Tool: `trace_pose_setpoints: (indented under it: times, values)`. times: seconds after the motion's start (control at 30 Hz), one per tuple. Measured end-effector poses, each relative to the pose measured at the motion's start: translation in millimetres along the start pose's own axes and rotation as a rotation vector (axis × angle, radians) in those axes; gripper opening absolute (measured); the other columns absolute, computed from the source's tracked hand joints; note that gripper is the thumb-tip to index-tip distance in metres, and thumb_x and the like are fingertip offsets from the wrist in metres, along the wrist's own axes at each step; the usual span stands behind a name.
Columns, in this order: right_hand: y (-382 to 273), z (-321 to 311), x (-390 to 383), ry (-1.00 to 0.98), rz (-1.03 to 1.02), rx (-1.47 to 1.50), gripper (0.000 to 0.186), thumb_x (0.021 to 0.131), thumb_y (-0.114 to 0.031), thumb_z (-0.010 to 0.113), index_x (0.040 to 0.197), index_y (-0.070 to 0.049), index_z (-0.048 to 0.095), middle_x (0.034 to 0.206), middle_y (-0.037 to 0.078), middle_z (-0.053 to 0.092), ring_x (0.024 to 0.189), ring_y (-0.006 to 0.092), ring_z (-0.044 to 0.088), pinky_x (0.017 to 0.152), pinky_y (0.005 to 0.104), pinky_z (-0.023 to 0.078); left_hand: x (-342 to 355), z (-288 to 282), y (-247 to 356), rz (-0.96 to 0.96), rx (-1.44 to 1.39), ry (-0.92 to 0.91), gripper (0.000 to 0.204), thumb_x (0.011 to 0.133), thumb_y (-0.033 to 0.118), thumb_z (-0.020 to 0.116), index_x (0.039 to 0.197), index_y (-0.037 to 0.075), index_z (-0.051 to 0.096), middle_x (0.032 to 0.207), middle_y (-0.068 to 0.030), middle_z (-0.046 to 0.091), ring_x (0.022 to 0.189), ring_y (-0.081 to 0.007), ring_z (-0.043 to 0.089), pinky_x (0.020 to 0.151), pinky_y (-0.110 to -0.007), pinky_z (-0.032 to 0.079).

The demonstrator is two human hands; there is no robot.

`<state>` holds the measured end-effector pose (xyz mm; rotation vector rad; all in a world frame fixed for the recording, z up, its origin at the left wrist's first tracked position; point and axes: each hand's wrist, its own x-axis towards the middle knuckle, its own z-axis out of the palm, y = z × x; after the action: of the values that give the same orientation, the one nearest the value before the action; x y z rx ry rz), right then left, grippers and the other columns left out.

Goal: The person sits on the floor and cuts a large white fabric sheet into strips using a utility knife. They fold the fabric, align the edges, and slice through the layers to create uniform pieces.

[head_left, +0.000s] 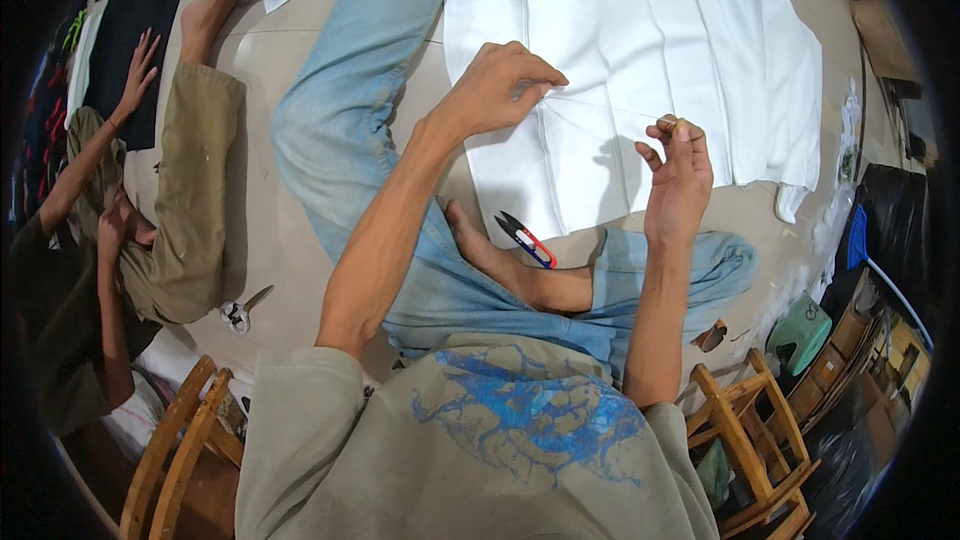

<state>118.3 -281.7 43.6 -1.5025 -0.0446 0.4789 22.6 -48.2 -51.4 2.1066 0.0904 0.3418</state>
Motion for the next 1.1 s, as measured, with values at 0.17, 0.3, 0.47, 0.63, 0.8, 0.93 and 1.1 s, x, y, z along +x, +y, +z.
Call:
trace_pose_setpoints:
  times: [0.17, 0.3, 0.47, 0.63, 0.8, 0.93, 1.1]
  values:
    - [-4, 0, 15, -0.035, 0.005, -0.069, 0.02, 0.106, -0.025, 0.062, 0.107, -0.006, 0.063, 0.1, 0.005, 0.064, 0.094, 0.0154, 0.062, 0.083, 0.0347, 0.056, -1, 2, -11, 0.008, 0.021, -0.066, 0.022, 0.088, 0.011, 0.07, 0.106, 0.012, 0.08, 0.104, -0.0047, 0.078, 0.099, -0.0257, 0.065, 0.096, -0.041, 0.047]
    - [-7, 0, 21, -0.047, 0.015, -0.088, 0.019, 0.106, -0.025, 0.061, 0.107, -0.006, 0.063, 0.098, 0.004, 0.064, 0.093, 0.0143, 0.062, 0.082, 0.0338, 0.056, 2, 7, -23, -0.059, -0.062, -0.108, 0.02, 0.09, 0.015, 0.068, 0.104, 0.015, 0.081, 0.099, -0.0013, 0.078, 0.098, -0.0218, 0.06, 0.104, -0.039, 0.035]
    - [-4, -1, 25, -0.04, 0.016, -0.092, 0.019, 0.107, -0.025, 0.061, 0.107, -0.006, 0.062, 0.098, 0.004, 0.063, 0.092, 0.0134, 0.062, 0.081, 0.0326, 0.057, 5, 4, -23, -0.074, -0.096, -0.104, 0.018, 0.088, 0.014, 0.07, 0.101, 0.01, 0.082, 0.095, -0.0065, 0.08, 0.089, -0.0238, 0.069, 0.097, -0.039, 0.044]
    - [-4, -1, 28, -0.035, 0.034, -0.088, 0.019, 0.107, -0.026, 0.061, 0.108, -0.006, 0.061, 0.099, 0.004, 0.063, 0.094, 0.0131, 0.062, 0.082, 0.0321, 0.058, 7, 2, -20, -0.033, -0.087, -0.075, 0.016, 0.087, 0.012, 0.073, 0.098, 0.006, 0.083, 0.091, -0.0121, 0.08, 0.078, -0.0254, 0.074, 0.084, -0.036, 0.054]
    - [-2, -2, 31, -0.038, 0.044, -0.084, 0.021, 0.106, -0.027, 0.062, 0.107, -0.007, 0.061, 0.099, 0.004, 0.062, 0.094, 0.0132, 0.062, 0.082, 0.0321, 0.058, 8, 4, -25, -0.005, -0.065, -0.057, 0.015, 0.086, 0.011, 0.076, 0.098, 0.006, 0.083, 0.089, -0.0116, 0.079, 0.074, -0.0244, 0.074, 0.072, -0.034, 0.056]
    - [0, -4, 33, -0.041, 0.047, -0.076, 0.022, 0.106, -0.028, 0.062, 0.107, -0.006, 0.061, 0.099, 0.004, 0.063, 0.094, 0.0133, 0.062, 0.081, 0.0321, 0.058, 9, 7, -28, -0.021, -0.057, -0.054, 0.014, 0.086, 0.012, 0.076, 0.097, 0.007, 0.083, 0.088, -0.0113, 0.079, 0.071, -0.0234, 0.073, 0.069, -0.032, 0.056]
    - [2, -6, 34, -0.032, 0.053, -0.066, 0.022, 0.106, -0.029, 0.063, 0.108, -0.007, 0.062, 0.099, 0.004, 0.063, 0.094, 0.0132, 0.062, 0.081, 0.0321, 0.059, 8, 8, -27, 0.013, -0.027, -0.004, 0.013, 0.087, 0.013, 0.076, 0.096, 0.008, 0.084, 0.088, -0.0117, 0.079, 0.07, -0.0236, 0.073, 0.068, -0.032, 0.056]
